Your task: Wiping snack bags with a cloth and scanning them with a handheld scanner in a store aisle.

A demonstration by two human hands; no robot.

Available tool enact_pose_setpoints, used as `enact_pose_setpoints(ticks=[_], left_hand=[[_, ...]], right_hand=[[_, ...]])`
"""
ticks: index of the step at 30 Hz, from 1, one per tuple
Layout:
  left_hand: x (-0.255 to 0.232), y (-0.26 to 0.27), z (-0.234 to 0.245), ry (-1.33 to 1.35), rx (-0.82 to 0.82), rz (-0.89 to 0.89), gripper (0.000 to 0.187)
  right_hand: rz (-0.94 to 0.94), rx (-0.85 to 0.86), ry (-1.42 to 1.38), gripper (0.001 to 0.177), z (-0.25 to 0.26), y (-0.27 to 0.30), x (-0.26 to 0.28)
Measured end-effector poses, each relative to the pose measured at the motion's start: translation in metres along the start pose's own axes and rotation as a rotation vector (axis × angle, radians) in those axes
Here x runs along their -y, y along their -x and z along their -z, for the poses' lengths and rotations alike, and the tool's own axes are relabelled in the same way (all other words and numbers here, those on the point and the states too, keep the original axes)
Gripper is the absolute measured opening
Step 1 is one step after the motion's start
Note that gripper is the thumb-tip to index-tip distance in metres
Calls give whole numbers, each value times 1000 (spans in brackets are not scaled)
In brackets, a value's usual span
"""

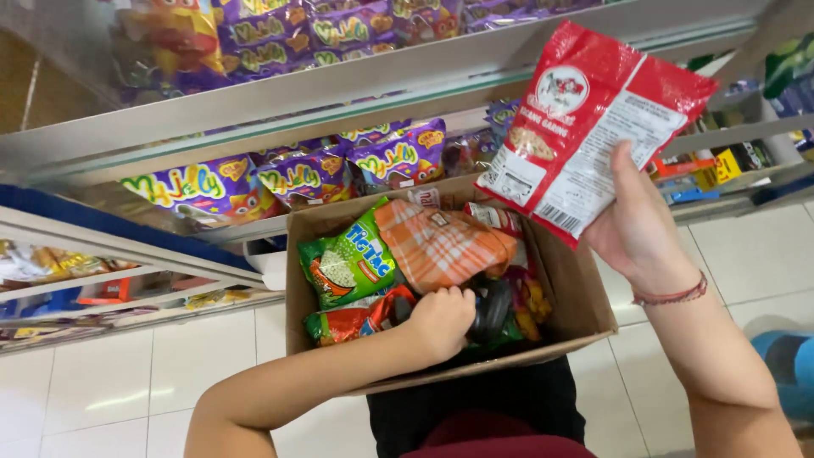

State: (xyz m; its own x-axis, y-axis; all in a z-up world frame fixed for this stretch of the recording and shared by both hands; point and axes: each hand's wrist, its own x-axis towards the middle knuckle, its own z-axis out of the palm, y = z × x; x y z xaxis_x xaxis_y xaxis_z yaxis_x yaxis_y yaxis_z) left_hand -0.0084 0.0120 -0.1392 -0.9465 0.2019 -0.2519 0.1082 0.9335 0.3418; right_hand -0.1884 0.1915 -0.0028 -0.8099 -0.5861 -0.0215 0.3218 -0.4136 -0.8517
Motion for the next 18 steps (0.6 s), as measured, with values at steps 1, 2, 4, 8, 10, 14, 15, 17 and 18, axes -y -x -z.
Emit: enact_pose_setpoints(ticks=[1,2,4,8,10,14,15,17,18], left_hand=[[0,0,4,37,-9,-35,54],[-1,1,7,73,-19,-70,54],[-16,11,53,236,-283,-135,54],[-50,23,142,370,-820,-307,75],[-53,16,155,402,-903,-336,86],[-46,-4,168,700,-957,-357,80],[-44,-12,180,703,-951,-369,80],[-40,-29,203,1166,-736,-485,67],[-35,-47,215,1170,-727,-495,67]], right_hand=[[2,-1,10,54,1,1,-3],[3,-2,20,53,2,1,-7],[50,11,78,54,-6,7,-15],[95,252,162,64,-12,26,-47],[196,368,241,76,-30,39,-42],[716,242,837,82,-52,22,0],[720,231,843,82,-44,9,11],[491,243,517,82,-26,-17,35],[495,233,524,82,-16,-30,51]])
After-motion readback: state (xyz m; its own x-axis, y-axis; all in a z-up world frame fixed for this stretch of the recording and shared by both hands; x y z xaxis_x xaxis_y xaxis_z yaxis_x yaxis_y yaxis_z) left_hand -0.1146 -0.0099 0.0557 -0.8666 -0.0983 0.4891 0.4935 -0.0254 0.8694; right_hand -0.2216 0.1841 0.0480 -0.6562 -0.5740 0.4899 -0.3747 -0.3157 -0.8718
